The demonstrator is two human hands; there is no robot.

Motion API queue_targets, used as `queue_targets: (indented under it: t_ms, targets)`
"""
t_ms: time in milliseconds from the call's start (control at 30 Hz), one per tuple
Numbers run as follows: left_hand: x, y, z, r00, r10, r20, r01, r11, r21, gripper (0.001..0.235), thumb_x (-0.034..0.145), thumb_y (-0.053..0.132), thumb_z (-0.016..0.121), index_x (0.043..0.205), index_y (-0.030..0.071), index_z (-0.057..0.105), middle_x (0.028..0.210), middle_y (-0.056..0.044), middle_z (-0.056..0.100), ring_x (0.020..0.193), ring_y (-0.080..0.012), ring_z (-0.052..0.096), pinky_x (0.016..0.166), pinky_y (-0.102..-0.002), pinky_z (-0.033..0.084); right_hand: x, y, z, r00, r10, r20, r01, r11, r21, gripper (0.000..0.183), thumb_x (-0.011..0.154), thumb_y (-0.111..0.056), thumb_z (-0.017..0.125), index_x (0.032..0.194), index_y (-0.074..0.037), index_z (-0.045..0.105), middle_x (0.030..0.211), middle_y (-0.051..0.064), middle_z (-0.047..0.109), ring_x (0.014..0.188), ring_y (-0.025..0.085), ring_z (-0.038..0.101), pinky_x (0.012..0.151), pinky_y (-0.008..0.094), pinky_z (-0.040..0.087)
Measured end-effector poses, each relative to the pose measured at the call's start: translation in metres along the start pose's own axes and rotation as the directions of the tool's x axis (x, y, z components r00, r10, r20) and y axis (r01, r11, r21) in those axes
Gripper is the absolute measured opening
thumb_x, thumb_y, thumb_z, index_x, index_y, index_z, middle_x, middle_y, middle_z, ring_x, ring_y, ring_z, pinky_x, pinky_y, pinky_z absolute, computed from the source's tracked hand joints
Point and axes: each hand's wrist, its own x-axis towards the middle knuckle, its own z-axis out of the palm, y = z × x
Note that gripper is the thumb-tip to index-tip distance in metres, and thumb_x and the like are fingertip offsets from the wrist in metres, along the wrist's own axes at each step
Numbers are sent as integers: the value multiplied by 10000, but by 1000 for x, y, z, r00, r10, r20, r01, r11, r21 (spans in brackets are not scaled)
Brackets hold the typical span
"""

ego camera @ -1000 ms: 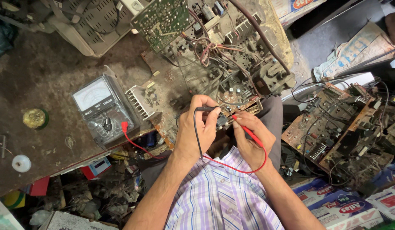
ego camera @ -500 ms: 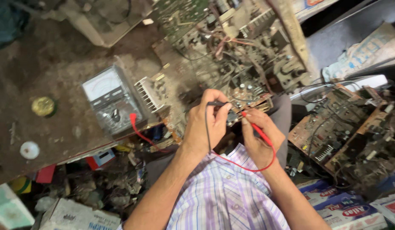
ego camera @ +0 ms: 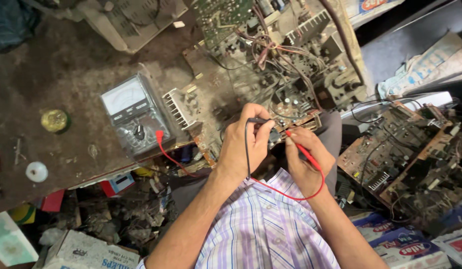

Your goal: The person uses a multimeter to test points on a circuit board. They probe various components and traces on both sides of the board, moving the probes to different locations to check for continuity or voltage.

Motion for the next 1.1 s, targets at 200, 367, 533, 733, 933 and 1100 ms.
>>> queue_targets:
  t_ms: [200,367,533,733,933,1100]
  targets:
    - [3,14,-5,1000,31,-3,-31,996,-83,227,972,60,693,1133,17,538,946,-139,731,849,-261,780,707,-334,595,-8,-1,-3,997,68,23,-68,998,10,149,943,59,737,1048,28,636,1072,182,732,986,215,735,860,304,587]
    - [-17,41,-19,962,259,-84,-255,965,56,205,974,1,727,1130,5,594,1102,-156,749,972,-271,764,817,-342,604,-16,-18,-27,971,233,46,-235,970,54,100,1008,47,668,1095,-2,672,1010,130,769,926,185,773,819,281,607]
    - [-29,61,-37,903,422,-84,-423,906,7,210,996,-96,694,1165,-17,599,1287,-218,688,1170,-329,748,983,-335,612,13,-38,-67,896,134,424,-132,991,-36,378,920,95,638,1261,-67,663,1170,103,756,1049,196,761,895,297,593]
    - [-37,84,-70,878,476,-44,-477,866,-150,280,972,-205,593,1134,20,633,1416,-263,604,1163,-294,750,976,-335,633,58,-54,-111,643,239,728,-432,898,86,882,727,130,635,1551,-59,380,1551,145,507,1412,260,533,1155,380,415]
    - [-25,105,-78,769,593,238,-608,794,-15,334,957,-59,682,1268,-3,573,1388,-269,588,1196,-383,706,936,-381,609,52,-60,-127,581,94,808,-651,649,393,1104,794,-257,876,1640,19,222,1713,201,288,1578,309,324,1296,437,246]
    - [-23,107,-28,707,556,438,-669,727,157,471,1000,101,663,1435,0,512,1403,-251,550,1139,-396,662,987,-481,563,6,-47,-100,562,179,808,-725,578,376,949,867,-412,818,1576,44,383,1567,162,471,1418,239,478,1146,400,427]
